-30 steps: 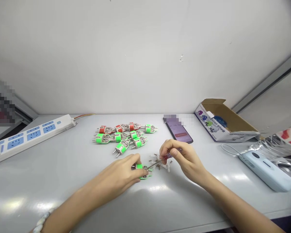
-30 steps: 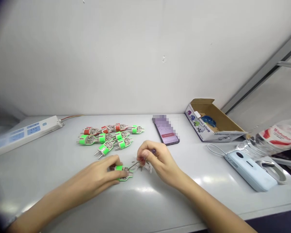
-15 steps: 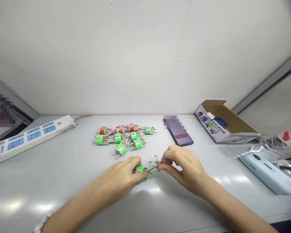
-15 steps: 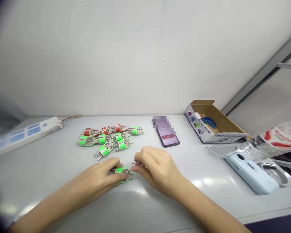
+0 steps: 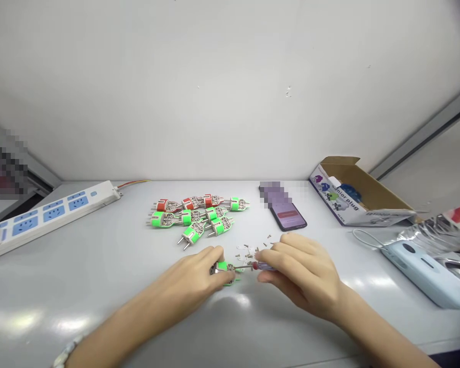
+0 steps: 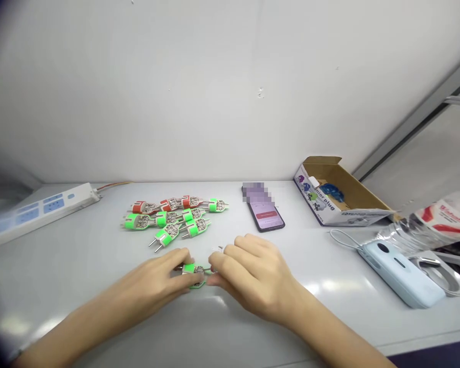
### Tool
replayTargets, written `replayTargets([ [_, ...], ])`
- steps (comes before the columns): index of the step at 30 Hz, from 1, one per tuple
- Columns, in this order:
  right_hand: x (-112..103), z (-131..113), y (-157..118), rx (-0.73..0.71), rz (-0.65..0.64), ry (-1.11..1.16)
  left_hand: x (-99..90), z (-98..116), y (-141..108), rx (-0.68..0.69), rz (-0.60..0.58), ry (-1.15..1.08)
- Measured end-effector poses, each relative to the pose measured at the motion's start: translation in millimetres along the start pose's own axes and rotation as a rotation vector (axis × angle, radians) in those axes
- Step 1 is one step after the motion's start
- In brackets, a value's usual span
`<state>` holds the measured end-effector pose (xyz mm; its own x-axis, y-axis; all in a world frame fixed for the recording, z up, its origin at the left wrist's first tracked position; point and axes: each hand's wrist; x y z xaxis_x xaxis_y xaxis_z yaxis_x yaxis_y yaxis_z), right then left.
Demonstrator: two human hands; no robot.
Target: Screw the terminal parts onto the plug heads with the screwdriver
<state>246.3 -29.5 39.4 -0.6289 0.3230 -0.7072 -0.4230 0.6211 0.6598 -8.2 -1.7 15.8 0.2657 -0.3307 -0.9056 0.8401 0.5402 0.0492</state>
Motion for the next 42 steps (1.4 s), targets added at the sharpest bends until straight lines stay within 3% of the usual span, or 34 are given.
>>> replayTargets([
  [5,-3.9,-3.7,3.5,0.044,-0.064,0.102,-3.1,5.1,3.4,-0.077,-0.022,-0.040],
  [8,0.0,-2.3,-0.9,0.093,0.009,0.167,-2.7,6.5,3.3,-0.131,-0.017,-0.096],
  [15,5.2,3.6,-5.6,0.141,0.205,0.063,1.6,-0.1,-0.6,-0.081,-0.014,-0.072],
  [19,-2.6,3.7,-2.2,0.183,0.108,0.151,-0.1,2.1,1.6,-0.071,-0.026,-0.061],
  [23,-6.3,5.9,0.2,0.207,0.041,0.162,-0.8,4.4,3.0,-0.213,-0.043,-0.115],
  [29,-2.6,12.5,3.2,0.180,-0.025,-0.029,0.8,0.6,1.2,0.089,-0.086,0.131],
  [35,-6.3,8.0,4.5,0.224,-0.145,0.100,-4.2,7.5,5.0,-0.165,-0.067,-0.072],
  [37,-7.4,7.4,4.6,0.232,-0.199,0.155,-3.5,7.2,5.2,-0.166,-0.042,-0.086],
  [42,-2.4,14.9,1.8,0.199,-0.113,0.070,0.5,2.6,2.2,-0.009,-0.016,0.016],
])
Point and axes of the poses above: each hand's wrist, its own y-axis towards the middle knuckle, its own x-axis out of the palm, z = x × y, and after that the axes turned 11 degrees about x, right-handed
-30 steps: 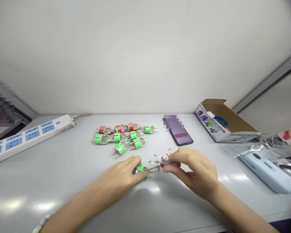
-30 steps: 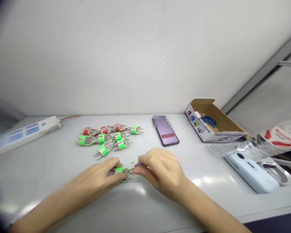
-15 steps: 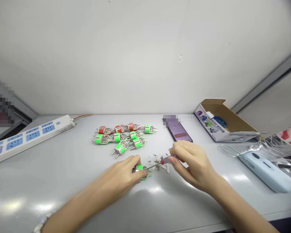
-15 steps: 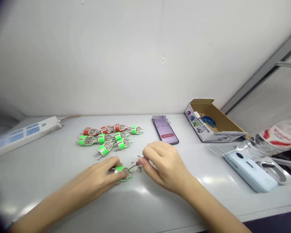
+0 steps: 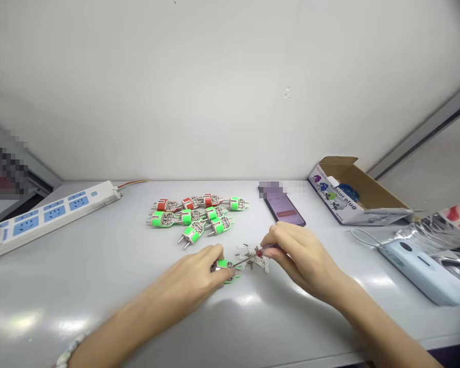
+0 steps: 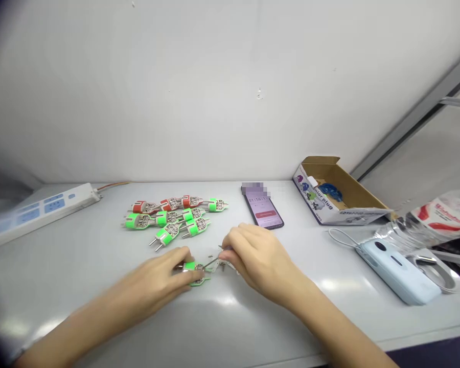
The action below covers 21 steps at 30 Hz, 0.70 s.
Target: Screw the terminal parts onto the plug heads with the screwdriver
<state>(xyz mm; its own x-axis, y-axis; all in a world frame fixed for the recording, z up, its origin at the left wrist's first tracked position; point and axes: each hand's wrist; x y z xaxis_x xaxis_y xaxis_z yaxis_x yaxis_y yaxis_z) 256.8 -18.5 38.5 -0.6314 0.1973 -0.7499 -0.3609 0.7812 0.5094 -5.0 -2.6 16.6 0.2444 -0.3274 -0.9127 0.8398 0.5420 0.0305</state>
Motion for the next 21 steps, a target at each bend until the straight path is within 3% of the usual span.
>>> replayTargets([
  [3,0.5,1.1,-0.4,-0.017,0.043,-0.057,0.4,-0.7,-1.4,0.054,-0.037,0.088],
  [9,-5.1,-5.0,-0.4,0.066,-0.146,0.129,0.8,-1.6,-3.0,0.079,-0.045,0.099],
  [15,-1.2,1.0,-0.6,0.026,0.028,-0.026,0.8,-0.3,-1.4,0.044,-0.119,0.170],
  [19,-4.9,-3.5,-0.7,0.072,-0.136,0.106,-2.8,2.6,0.0,0.007,-0.124,0.074],
  [21,-4.5,-4.3,-1.6,0.073,-0.158,0.139,-3.8,3.3,0.5,-0.021,-0.105,0.033],
])
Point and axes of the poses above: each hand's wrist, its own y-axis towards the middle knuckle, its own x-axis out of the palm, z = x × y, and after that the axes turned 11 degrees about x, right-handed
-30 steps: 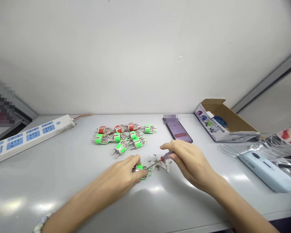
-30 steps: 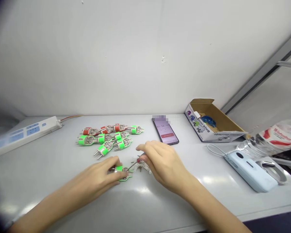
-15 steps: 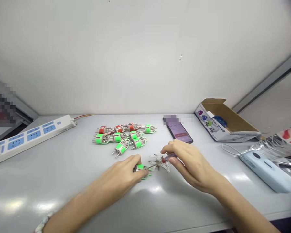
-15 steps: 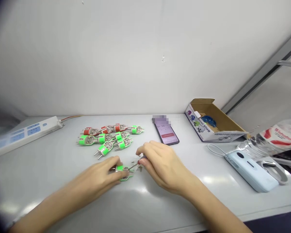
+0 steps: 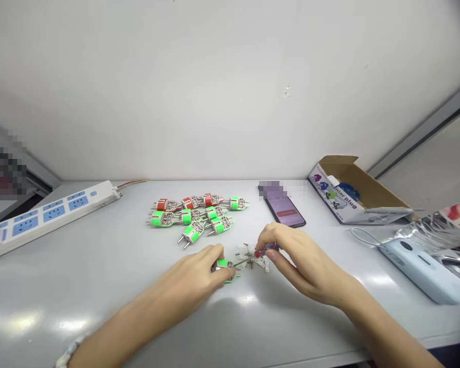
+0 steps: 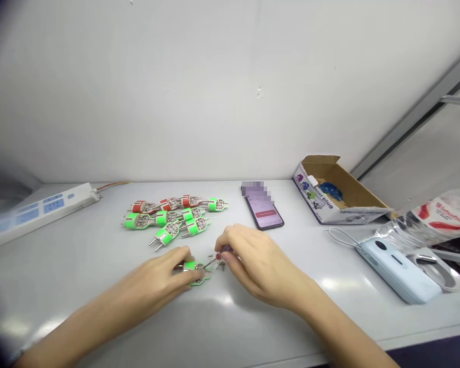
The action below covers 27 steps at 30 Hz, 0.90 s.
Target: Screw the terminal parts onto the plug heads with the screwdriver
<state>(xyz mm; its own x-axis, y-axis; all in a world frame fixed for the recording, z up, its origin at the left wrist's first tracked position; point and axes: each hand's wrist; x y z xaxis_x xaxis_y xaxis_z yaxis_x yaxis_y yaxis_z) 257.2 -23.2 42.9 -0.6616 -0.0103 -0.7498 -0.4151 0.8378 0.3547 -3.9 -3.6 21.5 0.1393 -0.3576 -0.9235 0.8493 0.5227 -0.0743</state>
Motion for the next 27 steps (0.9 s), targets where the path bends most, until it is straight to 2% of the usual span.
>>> replayTargets([
  [4,5.8,5.6,-0.2,-0.069,0.173,-0.148,1.2,-0.5,0.9,-0.052,0.026,-0.051],
  [6,6.8,7.0,0.5,-0.086,0.219,-0.205,2.2,-1.1,0.8,-0.042,0.019,-0.029],
  [8,5.2,5.1,1.3,-0.051,0.166,-0.158,2.8,-1.7,0.4,-0.006,0.006,0.010],
  [12,-1.1,-2.1,1.3,0.055,-0.042,-0.013,3.4,-2.5,-1.2,0.029,0.016,0.050],
  [14,-1.9,-2.6,0.9,0.059,-0.056,-0.010,3.7,-2.5,-1.8,0.055,0.018,0.085],
  [19,3.2,5.0,0.9,-0.068,0.142,-0.196,4.5,-1.8,-1.2,0.008,0.016,0.044],
  [21,3.3,5.8,1.0,-0.080,0.176,-0.241,4.8,-2.1,-0.6,0.000,0.026,0.044],
  [23,0.3,3.6,0.8,-0.037,0.120,-0.196,4.4,-2.5,-0.4,0.027,0.026,0.074],
  [27,-8.3,-3.5,0.0,0.068,-0.080,-0.013,2.3,-2.3,-0.4,0.068,0.017,0.092],
])
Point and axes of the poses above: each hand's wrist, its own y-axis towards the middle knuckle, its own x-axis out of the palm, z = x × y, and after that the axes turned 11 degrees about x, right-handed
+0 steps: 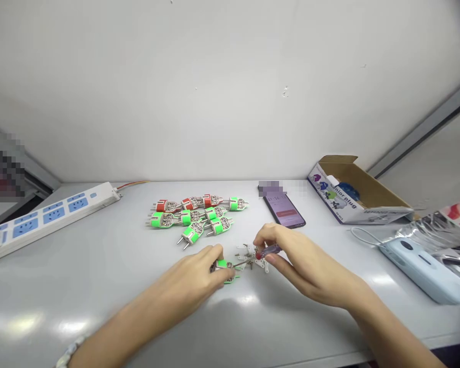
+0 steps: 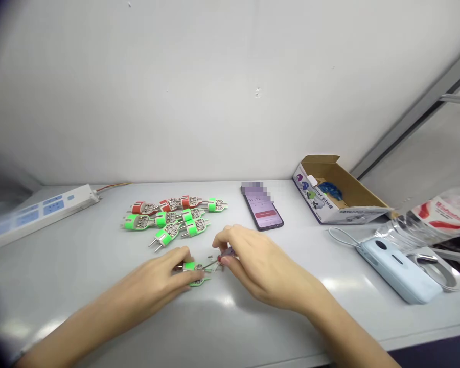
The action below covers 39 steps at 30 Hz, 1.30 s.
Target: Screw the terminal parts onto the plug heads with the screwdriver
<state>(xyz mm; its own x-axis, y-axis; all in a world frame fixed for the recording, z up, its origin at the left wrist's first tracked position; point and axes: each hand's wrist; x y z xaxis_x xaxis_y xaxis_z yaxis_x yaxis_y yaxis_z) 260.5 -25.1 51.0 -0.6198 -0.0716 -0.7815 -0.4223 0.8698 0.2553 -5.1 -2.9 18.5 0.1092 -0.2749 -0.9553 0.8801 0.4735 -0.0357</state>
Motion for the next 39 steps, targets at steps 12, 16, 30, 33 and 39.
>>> replayTargets([
  [12,8.3,5.2,3.4,-0.073,0.191,-0.218,6.1,-2.3,-1.3,0.005,-0.010,0.032],
  [16,-3.0,-2.6,0.5,0.048,-0.050,-0.019,0.6,0.2,0.8,-0.067,-0.027,-0.075],
  [30,3.3,-0.4,-0.1,-0.038,0.047,-0.071,-5.6,6.1,4.7,-0.219,0.021,-0.255],
  [33,-0.8,-3.7,-1.8,-0.033,-0.039,0.002,-8.5,7.4,7.4,-0.279,0.000,-0.301],
  [39,8.4,-4.3,-0.3,-0.162,0.124,-0.165,2.1,1.8,2.9,-0.193,0.071,-0.260],
])
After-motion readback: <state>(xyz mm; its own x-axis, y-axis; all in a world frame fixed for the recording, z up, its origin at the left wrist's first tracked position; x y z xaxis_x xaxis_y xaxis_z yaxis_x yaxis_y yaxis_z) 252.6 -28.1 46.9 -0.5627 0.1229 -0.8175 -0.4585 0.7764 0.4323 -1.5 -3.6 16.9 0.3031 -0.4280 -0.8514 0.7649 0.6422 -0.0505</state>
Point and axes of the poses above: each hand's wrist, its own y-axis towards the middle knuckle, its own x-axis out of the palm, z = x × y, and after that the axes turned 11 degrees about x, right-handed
